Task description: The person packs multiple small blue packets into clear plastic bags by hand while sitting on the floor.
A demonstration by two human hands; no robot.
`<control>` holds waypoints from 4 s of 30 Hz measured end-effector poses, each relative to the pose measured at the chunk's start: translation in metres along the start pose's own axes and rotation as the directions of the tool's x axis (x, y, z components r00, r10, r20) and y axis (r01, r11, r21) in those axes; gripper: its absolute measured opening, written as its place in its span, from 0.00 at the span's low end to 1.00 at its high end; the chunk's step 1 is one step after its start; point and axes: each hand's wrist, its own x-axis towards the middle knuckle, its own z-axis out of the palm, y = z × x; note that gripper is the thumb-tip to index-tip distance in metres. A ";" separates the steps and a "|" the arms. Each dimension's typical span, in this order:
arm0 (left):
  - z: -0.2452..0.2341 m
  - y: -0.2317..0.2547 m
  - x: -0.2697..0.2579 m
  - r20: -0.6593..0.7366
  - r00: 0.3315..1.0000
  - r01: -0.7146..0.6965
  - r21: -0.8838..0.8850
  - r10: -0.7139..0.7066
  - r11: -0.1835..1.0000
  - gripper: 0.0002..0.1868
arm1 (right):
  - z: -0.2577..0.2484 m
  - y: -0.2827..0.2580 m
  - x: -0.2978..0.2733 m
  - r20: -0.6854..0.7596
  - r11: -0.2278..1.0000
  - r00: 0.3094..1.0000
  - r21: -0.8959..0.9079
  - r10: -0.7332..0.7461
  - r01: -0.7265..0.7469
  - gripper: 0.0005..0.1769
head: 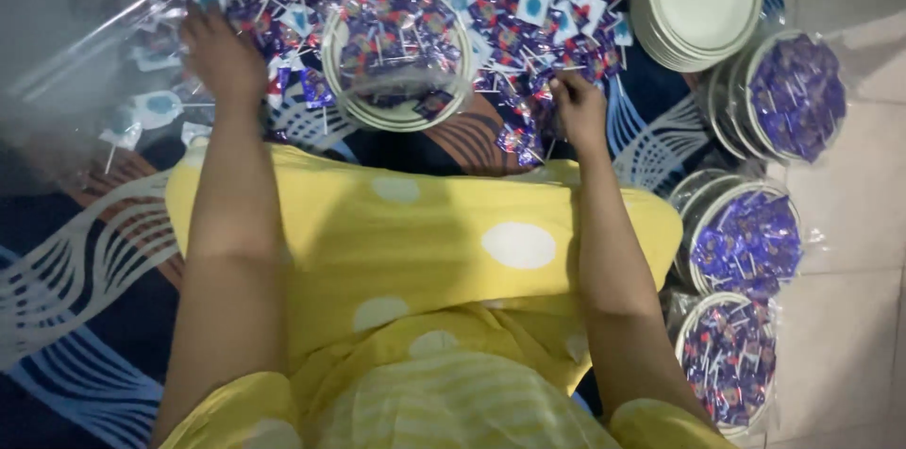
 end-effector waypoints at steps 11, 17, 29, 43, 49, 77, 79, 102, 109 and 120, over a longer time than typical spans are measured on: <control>0.006 0.012 0.005 -0.092 0.952 -0.256 0.284 0.291 0.924 0.32 | 0.066 -0.113 -0.017 0.565 0.868 0.820 0.356 0.095 -0.346 0.15; -0.014 0.018 -0.008 -0.260 0.925 -0.245 0.151 0.278 0.958 0.20 | 0.114 -0.140 -0.045 0.189 0.979 0.977 0.193 -0.100 0.063 0.20; -0.073 0.042 -0.049 -0.378 0.861 -0.499 -0.500 0.340 0.708 0.12 | 0.126 -0.154 -0.057 0.207 0.892 0.924 -0.261 -0.321 0.369 0.22; -0.053 0.097 -0.124 0.157 0.723 -0.337 -0.770 0.673 0.542 0.12 | 0.017 -0.101 -0.024 -0.382 0.972 0.910 0.222 0.163 -0.080 0.12; -0.047 0.093 -0.112 0.313 0.786 -0.314 -0.541 0.533 0.780 0.08 | -0.031 -0.070 -0.018 -0.277 0.981 0.949 0.161 0.149 -0.107 0.11; -0.047 0.088 -0.119 0.177 0.487 -0.863 -0.054 0.855 0.502 0.17 | 0.076 0.037 0.027 -0.155 0.850 0.983 -0.501 0.101 -0.166 0.22; -0.047 0.088 -0.113 0.160 0.475 -0.875 -0.016 0.865 0.483 0.18 | 0.075 0.028 0.030 -0.211 0.834 0.977 -0.535 0.020 -0.133 0.16; -0.028 0.051 -0.091 -0.305 0.912 -0.392 -0.449 0.275 0.803 0.04 | 0.132 -0.111 -0.045 0.148 0.945 0.943 -0.091 -0.299 0.314 0.20; 0.023 -0.064 -0.041 0.048 0.998 -0.023 -0.233 0.035 0.972 0.16 | 0.129 -0.148 -0.057 0.193 0.824 0.935 -0.443 -0.298 0.354 0.36; -0.005 -0.019 -0.038 0.057 0.969 -0.236 -0.087 0.241 0.968 0.14 | 0.137 -0.154 -0.050 0.298 0.834 0.941 -0.469 -0.161 0.292 0.38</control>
